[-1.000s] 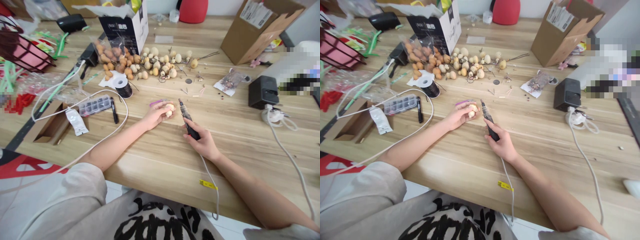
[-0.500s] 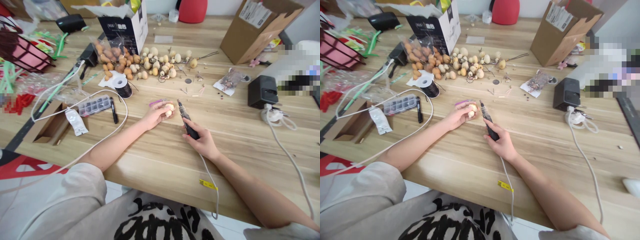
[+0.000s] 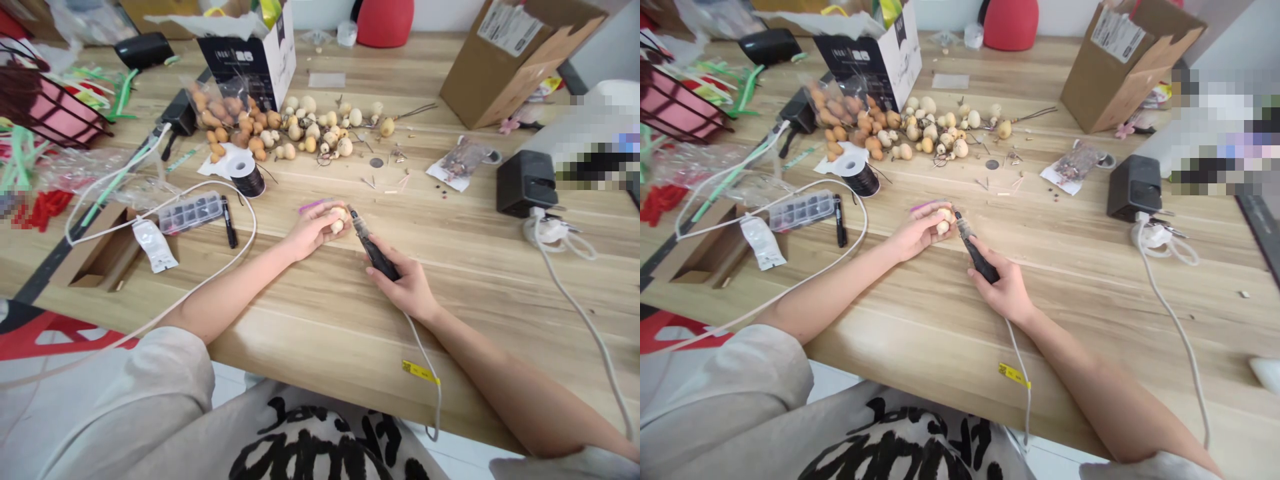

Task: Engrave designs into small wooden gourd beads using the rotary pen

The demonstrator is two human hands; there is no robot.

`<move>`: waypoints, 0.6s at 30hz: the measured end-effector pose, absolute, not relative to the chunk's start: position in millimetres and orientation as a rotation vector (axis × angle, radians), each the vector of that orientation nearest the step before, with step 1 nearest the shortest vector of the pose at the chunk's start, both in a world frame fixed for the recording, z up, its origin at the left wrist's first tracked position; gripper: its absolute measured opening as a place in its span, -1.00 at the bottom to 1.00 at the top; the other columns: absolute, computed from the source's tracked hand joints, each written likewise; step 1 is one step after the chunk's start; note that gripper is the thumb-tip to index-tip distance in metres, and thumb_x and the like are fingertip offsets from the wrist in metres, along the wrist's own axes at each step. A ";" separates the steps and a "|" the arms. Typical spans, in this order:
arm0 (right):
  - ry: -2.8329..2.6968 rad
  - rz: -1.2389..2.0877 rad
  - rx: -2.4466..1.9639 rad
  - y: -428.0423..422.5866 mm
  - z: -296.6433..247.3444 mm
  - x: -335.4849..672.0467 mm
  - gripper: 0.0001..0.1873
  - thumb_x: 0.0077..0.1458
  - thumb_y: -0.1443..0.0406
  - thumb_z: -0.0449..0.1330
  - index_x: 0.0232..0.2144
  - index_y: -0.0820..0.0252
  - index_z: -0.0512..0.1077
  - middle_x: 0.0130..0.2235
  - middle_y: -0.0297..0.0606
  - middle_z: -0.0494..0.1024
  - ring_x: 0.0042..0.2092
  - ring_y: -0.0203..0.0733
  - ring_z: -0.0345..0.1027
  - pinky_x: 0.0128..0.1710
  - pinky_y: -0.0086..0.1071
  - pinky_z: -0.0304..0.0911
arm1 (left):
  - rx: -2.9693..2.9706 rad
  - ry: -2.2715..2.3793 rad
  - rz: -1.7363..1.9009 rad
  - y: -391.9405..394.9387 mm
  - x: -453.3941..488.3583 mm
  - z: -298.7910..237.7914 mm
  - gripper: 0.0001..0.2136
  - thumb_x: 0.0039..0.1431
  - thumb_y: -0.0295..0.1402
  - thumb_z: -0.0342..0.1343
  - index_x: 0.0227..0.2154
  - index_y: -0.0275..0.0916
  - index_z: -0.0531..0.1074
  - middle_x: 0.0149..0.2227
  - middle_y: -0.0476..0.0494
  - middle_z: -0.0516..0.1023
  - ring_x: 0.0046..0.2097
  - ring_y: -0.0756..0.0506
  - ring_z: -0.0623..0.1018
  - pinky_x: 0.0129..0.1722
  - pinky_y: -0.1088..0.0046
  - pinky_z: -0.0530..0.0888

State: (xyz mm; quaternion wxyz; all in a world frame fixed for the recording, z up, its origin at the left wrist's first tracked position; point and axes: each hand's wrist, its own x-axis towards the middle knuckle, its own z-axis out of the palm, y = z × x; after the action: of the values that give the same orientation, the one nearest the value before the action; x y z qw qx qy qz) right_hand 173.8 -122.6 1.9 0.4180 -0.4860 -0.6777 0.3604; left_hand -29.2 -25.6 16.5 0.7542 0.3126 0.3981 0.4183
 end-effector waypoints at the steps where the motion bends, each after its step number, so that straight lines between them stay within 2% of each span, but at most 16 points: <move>1: -1.689 0.918 -1.221 -122.9 1.7 173.6 -0.38 0.14 0.26 0.22 0.26 0.13 0.35 -0.16 -0.16 0.65 -0.14 -0.04 0.56 -0.01 -0.07 0.47 | 0.687 0.868 0.912 -25.6 -29.2 16.2 -0.70 0.06 -0.42 0.33 -0.13 -0.29 0.47 -0.33 -0.03 0.63 -0.29 0.04 0.63 0.07 0.23 0.53; 6: -1.654 0.974 -1.228 -122.8 1.1 174.0 -0.36 0.17 0.25 0.21 0.29 0.13 0.29 -0.14 -0.15 0.64 -0.08 0.02 0.56 0.00 0.00 0.49 | 0.697 0.880 0.910 -25.4 -28.8 15.8 -0.70 0.03 -0.47 0.33 -0.15 -0.29 0.47 -0.34 -0.04 0.63 -0.29 0.03 0.63 0.11 0.22 0.50; 18: -1.652 1.007 -1.232 -123.0 -1.1 175.9 -0.37 0.17 0.26 0.21 0.28 0.15 0.30 -0.12 -0.14 0.64 -0.06 0.02 0.55 0.06 0.04 0.45 | 0.661 0.883 0.920 -25.7 -27.1 18.8 -0.79 0.09 -0.49 0.28 -0.19 -0.30 0.46 -0.36 -0.03 0.61 -0.31 0.03 0.62 0.15 0.15 0.48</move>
State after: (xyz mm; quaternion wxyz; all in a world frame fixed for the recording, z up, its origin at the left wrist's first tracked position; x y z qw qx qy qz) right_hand 175.9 -123.0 -1.1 0.4113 -0.4895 -0.6566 0.4002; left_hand -27.1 -25.7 18.8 0.7532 0.3027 0.4043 0.4214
